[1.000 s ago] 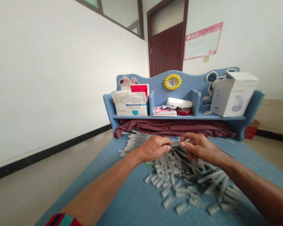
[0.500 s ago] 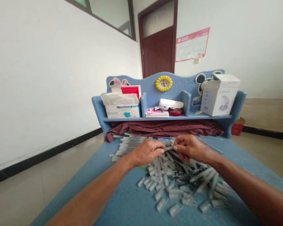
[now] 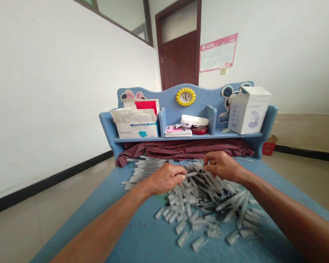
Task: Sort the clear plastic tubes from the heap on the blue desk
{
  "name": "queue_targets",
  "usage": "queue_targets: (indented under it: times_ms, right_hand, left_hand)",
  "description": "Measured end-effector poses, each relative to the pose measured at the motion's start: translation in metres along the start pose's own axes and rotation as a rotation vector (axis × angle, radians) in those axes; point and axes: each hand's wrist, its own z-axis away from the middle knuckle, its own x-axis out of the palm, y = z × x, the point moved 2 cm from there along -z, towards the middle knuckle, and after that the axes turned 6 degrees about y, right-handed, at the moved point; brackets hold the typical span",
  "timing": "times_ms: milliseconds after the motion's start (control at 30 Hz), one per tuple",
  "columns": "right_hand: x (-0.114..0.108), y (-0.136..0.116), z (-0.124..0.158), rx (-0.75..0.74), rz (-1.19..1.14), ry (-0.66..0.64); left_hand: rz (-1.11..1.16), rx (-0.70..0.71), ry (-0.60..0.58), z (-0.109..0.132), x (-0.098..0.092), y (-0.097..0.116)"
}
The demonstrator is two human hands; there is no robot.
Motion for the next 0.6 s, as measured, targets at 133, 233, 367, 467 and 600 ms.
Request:
queue_targets:
  times_ms: [133, 233, 367, 467, 600]
  right_hand:
    - [-0.009, 0.005, -0.004, -0.033, 0.236, 0.0]
    - [-0.011, 0.005, -0.003, -0.025, 0.242, -0.02]
    - [-0.011, -0.001, -0.001, -0.053, 0.221, 0.034]
    - [-0.008, -0.005, 0.002, -0.102, 0.169, -0.029]
    - [-0.002, -0.011, 0.007, -0.181, 0.12, -0.172]
  left_hand:
    - [-0.021, -0.002, -0.014, -0.001, 0.002, -0.001]
    - [-0.033, 0.001, -0.02, -0.001, 0.003, -0.002]
    - [-0.039, 0.006, -0.024, -0.002, 0.005, -0.001]
    - [-0.048, 0.022, -0.033, -0.002, 0.007, 0.002]
    - [-0.054, 0.036, -0.017, -0.001, 0.008, 0.008]
